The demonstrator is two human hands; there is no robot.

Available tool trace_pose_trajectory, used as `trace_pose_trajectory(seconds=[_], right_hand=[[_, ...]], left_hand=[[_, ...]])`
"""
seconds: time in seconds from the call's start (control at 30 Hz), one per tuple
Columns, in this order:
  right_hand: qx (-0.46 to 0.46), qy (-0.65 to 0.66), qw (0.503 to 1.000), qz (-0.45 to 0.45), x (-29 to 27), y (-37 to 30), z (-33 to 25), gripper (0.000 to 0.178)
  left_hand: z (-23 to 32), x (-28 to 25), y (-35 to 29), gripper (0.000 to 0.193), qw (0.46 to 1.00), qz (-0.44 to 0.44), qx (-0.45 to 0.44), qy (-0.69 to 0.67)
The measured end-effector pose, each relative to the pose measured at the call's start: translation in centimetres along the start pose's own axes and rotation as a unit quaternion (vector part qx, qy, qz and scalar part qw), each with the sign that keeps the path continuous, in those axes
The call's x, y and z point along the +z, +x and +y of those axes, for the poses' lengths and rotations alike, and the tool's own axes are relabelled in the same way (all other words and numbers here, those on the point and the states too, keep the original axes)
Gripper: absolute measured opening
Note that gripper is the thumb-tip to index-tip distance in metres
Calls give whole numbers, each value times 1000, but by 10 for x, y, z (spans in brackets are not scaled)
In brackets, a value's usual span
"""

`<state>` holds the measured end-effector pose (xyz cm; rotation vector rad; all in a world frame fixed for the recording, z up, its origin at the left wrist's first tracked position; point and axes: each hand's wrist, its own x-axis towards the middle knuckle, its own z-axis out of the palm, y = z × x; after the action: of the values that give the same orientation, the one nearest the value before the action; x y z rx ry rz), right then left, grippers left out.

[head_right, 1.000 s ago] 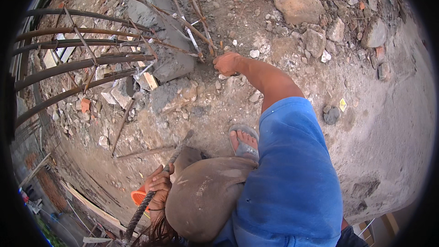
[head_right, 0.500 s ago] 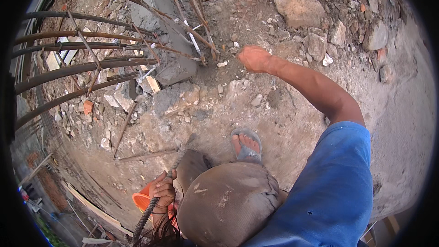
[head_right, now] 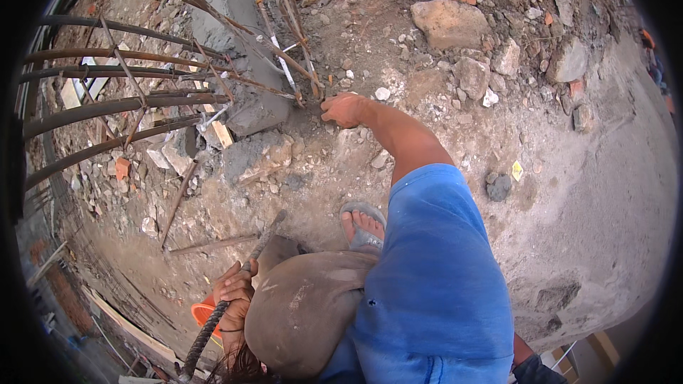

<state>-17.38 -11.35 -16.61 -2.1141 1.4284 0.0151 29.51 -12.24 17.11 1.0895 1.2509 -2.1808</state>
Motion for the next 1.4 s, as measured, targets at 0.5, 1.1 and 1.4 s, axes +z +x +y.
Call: trace_pose_trajectory(seconds=[0.5,1.1,1.4], right_hand=[[588,-201,783,7,-131,-307,-44,29],[90,951,126,267,-123,-210,-288,72],[283,883,204,313,-116,-256,-265,38]], left_hand=[[22,-29,-15,48,994,23,-42,98],[-156,110,348,23,830,-40,55,553],[-181,70,395,20,784,56,237,571]])
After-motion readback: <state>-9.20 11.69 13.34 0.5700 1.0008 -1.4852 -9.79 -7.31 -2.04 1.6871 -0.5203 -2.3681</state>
